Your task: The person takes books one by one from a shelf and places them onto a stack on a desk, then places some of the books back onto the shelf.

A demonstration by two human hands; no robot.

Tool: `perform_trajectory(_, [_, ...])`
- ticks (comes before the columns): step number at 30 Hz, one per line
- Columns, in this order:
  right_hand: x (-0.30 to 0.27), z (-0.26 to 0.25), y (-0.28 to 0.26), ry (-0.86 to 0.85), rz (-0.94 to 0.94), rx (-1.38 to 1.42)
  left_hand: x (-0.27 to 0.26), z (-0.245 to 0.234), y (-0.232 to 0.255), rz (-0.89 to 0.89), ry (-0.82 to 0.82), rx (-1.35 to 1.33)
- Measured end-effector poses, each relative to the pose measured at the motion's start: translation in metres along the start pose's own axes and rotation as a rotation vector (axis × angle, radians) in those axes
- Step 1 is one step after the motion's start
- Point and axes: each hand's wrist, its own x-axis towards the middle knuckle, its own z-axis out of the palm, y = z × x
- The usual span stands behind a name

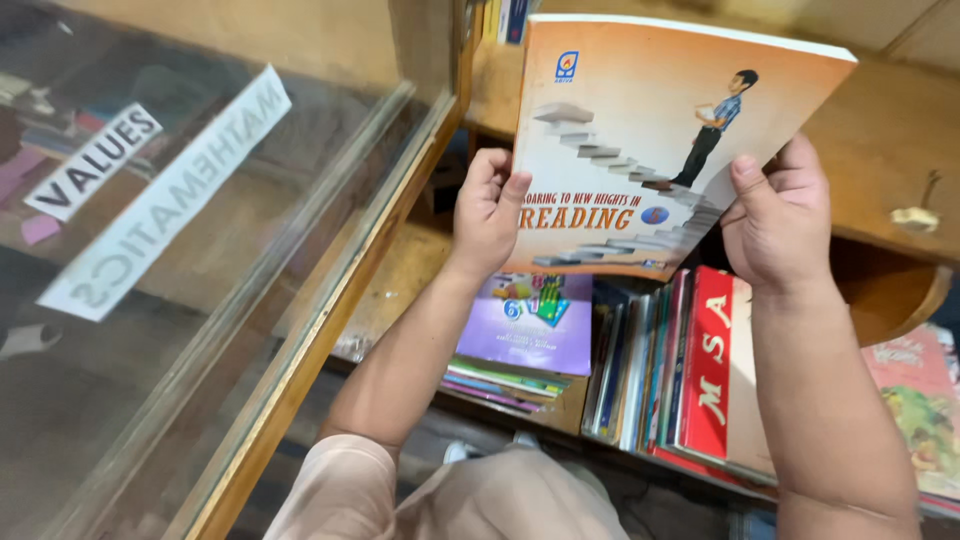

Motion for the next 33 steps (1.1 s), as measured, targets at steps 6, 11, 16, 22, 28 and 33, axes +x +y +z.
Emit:
perform_trajectory(6, [0.052,-0.017,-0.011,0.091,-0.333,-0.03,0.078,0.052,0.009,0.001,0.058,-0.068])
perform_trajectory(11, [0.085,-0.032,-0.028,0.145,-0.36,-0.005,0.116,0.082,0.026,0.045,0.027,-0.193])
perform_trajectory(16, [0.108,-0.048,-0.039,0.123,-0.358,-0.011,0.131,0.101,0.026,0.155,0.025,-0.197])
perform_trajectory(22, [0.132,-0.056,-0.044,0.175,-0.262,-0.022,0.136,0.118,0.021,0.247,0.109,-0.173])
perform_trajectory(28, [0.164,-0.056,-0.011,0.17,-0.316,-0.099,0.145,0.116,0.018,0.298,0.186,-0.143])
perform_trajectory(33, [0.179,-0.007,0.015,0.312,-0.49,-0.534,0.152,0.105,0.022,0.303,0.205,-0.12])
